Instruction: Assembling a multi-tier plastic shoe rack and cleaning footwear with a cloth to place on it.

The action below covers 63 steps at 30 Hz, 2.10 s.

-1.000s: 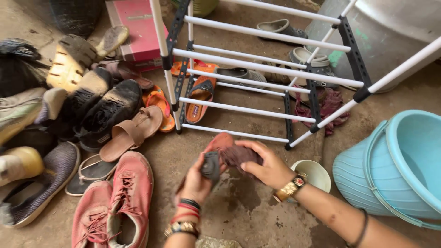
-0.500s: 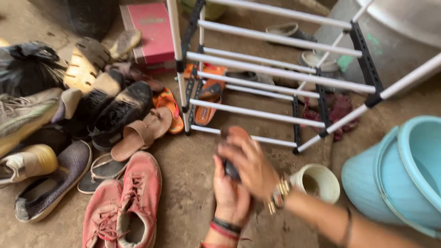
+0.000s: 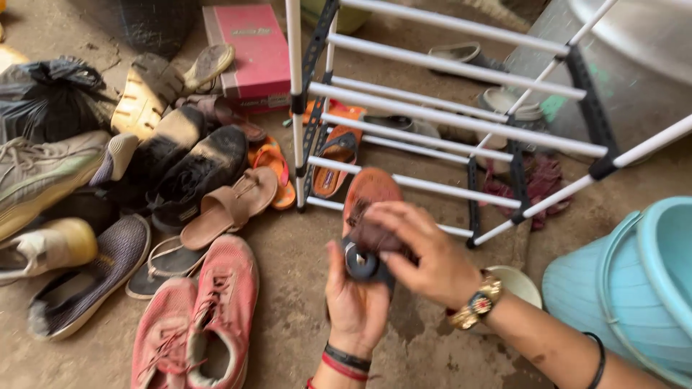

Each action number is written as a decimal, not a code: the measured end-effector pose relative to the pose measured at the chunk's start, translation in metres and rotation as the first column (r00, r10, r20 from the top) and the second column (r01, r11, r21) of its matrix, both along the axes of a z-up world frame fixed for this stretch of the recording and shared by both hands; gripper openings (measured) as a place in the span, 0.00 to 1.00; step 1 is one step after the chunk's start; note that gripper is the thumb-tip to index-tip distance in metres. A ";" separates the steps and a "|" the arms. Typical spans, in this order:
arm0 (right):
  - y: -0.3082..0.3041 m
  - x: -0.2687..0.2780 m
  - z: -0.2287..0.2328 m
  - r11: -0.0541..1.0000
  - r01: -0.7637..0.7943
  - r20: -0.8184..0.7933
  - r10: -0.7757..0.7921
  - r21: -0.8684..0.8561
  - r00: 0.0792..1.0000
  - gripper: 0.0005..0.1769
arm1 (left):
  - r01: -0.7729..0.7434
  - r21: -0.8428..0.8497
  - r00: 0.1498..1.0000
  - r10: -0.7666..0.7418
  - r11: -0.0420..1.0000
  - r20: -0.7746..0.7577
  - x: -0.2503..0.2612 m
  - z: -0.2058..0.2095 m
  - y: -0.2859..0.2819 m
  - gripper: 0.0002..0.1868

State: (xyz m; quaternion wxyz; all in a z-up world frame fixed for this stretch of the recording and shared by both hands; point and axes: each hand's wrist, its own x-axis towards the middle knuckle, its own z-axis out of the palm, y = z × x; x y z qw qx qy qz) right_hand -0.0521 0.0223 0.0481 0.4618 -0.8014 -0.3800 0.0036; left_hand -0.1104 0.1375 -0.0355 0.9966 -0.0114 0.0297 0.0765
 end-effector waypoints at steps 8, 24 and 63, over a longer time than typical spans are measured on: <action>-0.024 -0.055 -0.055 0.995 0.055 0.126 -0.044 -0.079 0.991 0.32 | -0.111 -0.067 0.993 0.109 0.991 -0.043 -0.003 0.056 0.040 0.34; 0.008 -0.041 0.033 0.883 0.061 -0.336 0.112 0.465 0.935 0.26 | -0.444 0.728 0.895 0.303 0.523 0.328 -0.017 0.083 0.042 0.32; -0.006 0.004 0.034 0.982 -0.156 0.497 0.187 -0.104 0.848 0.27 | 0.101 0.682 0.987 -0.158 0.724 0.021 -0.023 -0.001 0.015 0.35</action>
